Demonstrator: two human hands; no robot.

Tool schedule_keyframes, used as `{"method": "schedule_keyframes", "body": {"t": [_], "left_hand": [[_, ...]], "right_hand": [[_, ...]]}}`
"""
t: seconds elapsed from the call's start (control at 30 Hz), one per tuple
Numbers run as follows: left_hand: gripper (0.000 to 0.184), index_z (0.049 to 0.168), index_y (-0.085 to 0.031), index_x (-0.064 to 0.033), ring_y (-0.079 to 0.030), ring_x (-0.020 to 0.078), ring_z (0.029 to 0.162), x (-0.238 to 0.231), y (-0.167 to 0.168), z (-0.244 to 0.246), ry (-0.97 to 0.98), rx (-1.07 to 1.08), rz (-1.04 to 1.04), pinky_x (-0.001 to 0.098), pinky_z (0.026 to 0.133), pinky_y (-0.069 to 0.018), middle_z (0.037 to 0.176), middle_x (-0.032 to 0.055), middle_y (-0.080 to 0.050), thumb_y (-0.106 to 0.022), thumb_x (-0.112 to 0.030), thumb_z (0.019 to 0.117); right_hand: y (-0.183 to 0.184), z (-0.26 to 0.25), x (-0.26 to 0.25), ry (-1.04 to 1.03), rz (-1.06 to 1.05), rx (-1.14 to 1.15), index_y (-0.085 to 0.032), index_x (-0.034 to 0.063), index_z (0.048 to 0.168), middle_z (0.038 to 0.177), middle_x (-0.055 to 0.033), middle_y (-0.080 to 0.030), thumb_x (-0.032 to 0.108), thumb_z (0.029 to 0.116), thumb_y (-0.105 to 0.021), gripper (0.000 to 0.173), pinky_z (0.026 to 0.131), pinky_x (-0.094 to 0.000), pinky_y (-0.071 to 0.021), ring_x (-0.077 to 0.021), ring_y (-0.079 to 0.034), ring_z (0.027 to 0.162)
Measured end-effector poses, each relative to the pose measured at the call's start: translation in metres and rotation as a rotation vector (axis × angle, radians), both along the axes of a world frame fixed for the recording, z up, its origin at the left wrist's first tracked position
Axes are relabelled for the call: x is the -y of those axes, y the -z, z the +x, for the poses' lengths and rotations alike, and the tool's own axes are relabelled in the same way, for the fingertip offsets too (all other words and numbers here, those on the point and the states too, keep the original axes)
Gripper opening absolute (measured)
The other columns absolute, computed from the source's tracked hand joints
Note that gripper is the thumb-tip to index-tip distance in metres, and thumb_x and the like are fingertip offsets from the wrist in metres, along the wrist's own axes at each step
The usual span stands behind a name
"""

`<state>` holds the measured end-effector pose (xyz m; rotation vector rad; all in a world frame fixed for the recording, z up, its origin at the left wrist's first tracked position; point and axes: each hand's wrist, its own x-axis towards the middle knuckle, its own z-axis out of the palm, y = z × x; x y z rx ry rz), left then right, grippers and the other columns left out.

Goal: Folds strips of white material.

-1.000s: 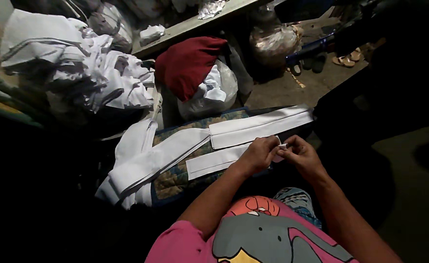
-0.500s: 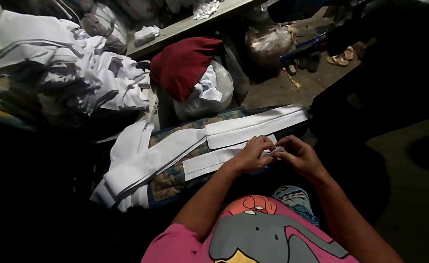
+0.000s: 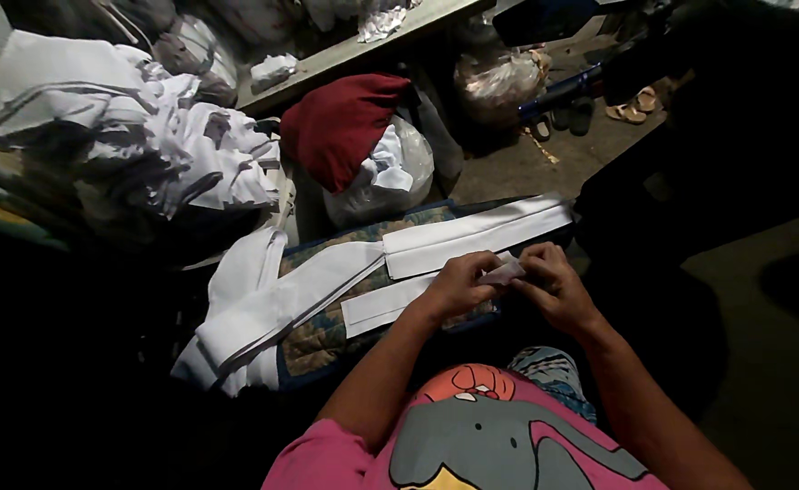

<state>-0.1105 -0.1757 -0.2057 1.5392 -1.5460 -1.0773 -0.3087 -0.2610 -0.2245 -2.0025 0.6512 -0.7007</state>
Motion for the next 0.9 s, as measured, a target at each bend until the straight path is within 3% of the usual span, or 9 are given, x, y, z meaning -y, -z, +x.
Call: {"method": "schedule_keyframes", "body": {"t": [0.1,0.17,0.23,0.27,0.37,0.6,0.7,0.8,0.9], "left_hand": [[0.023,0.110,-0.071,-0.0006,-0.068,0.0151,0.083,-0.006,-0.004,0.011,0.034,0.052,0.027,0.0366,0.079,-0.0568,0.095,0.0107,-0.072,-0.069,-0.018,0.0946],[0.028,0.116,-0.068,-0.0004,-0.071,0.0195,0.096,-0.012,-0.008,0.021,0.051,0.072,0.072,0.0428,0.089,-0.0565,0.102,0.0137,-0.073,-0.067,-0.021,0.0966],[0.027,0.116,-0.067,-0.0015,-0.070,0.0158,0.094,-0.019,-0.010,0.030,0.042,0.043,0.096,0.0400,0.088,-0.0572,0.101,0.0110,-0.073,-0.065,-0.020,0.0964],[0.026,0.115,-0.067,-0.0018,-0.070,0.0128,0.091,-0.023,-0.011,0.034,0.033,0.017,0.105,0.0370,0.086,-0.0579,0.099,0.0091,-0.073,-0.066,-0.019,0.0959],[0.027,0.115,-0.067,-0.0026,-0.070,0.0084,0.087,-0.037,-0.016,0.050,0.006,-0.015,0.135,0.0320,0.084,-0.0588,0.098,0.0058,-0.073,-0.071,-0.017,0.0931],[0.028,0.114,-0.071,-0.0022,-0.070,0.0094,0.083,-0.070,-0.024,0.079,0.005,0.086,0.326,0.0328,0.080,-0.0590,0.097,0.0062,-0.074,-0.076,-0.014,0.0892],[0.027,0.113,-0.072,-0.0019,-0.071,0.0171,0.089,-0.076,-0.022,0.083,0.032,0.188,0.443,0.0422,0.088,-0.0576,0.099,0.0105,-0.074,-0.076,-0.018,0.0911],[0.026,0.108,-0.072,-0.0004,-0.069,0.0248,0.087,-0.078,-0.017,0.088,0.032,0.296,0.510,0.0508,0.086,-0.0543,0.094,0.0146,-0.072,-0.074,-0.022,0.0935],[0.029,0.107,-0.073,-0.0003,-0.068,0.0280,0.089,-0.079,-0.016,0.097,-0.034,0.316,0.532,0.0550,0.087,-0.0527,0.095,0.0166,-0.072,-0.073,-0.026,0.0939]], "right_hand": [[-0.007,0.004,0.007,-0.074,-0.042,0.108,-0.069,0.0026,0.088,0.129,-0.0109,-0.069,0.024,0.0966,-0.060,0.024,0.112,-0.0441,-0.0440,-0.0257,-0.054,0.134],[-0.014,0.007,0.011,-0.125,-0.018,0.153,-0.067,0.0015,0.091,0.127,-0.0098,-0.070,0.021,0.0971,-0.058,0.022,0.111,-0.0397,-0.0461,-0.0215,-0.056,0.133],[-0.023,0.012,0.010,-0.130,0.059,0.200,-0.069,0.0008,0.100,0.107,-0.0034,-0.072,0.017,0.0977,-0.059,0.019,0.093,-0.0292,-0.0573,-0.0082,-0.067,0.105],[-0.027,0.016,0.008,-0.116,0.085,0.217,-0.065,0.0048,0.095,0.090,0.0041,-0.067,0.015,0.0980,-0.059,0.012,0.080,-0.0221,-0.0568,0.0002,-0.064,0.086],[-0.034,0.024,0.009,-0.068,0.152,0.271,-0.063,0.0093,0.093,0.080,0.0098,-0.063,0.009,0.0972,-0.058,0.006,0.070,-0.0182,-0.0564,0.0039,-0.061,0.073],[-0.054,0.025,0.033,0.062,0.175,0.313,-0.064,0.0098,0.106,0.092,0.0108,-0.066,0.004,0.0980,-0.056,0.013,0.077,-0.0193,-0.0581,0.0038,-0.064,0.082],[-0.057,0.022,0.052,0.058,0.177,0.358,-0.065,0.0115,0.106,0.092,0.0104,-0.067,0.004,0.0984,-0.055,0.015,0.075,-0.0197,-0.0579,0.0024,-0.064,0.081],[-0.058,0.019,0.072,0.019,0.179,0.415,-0.069,0.0124,0.107,0.104,0.0076,-0.071,0.001,0.0961,-0.049,0.025,0.083,-0.0223,-0.0573,-0.0010,-0.066,0.091],[-0.057,0.010,0.094,0.060,0.183,0.467,-0.070,0.0108,0.110,0.106,0.0065,-0.070,0.003,0.0980,-0.049,0.025,0.084,-0.0220,-0.0571,-0.0018,-0.066,0.092]]}}
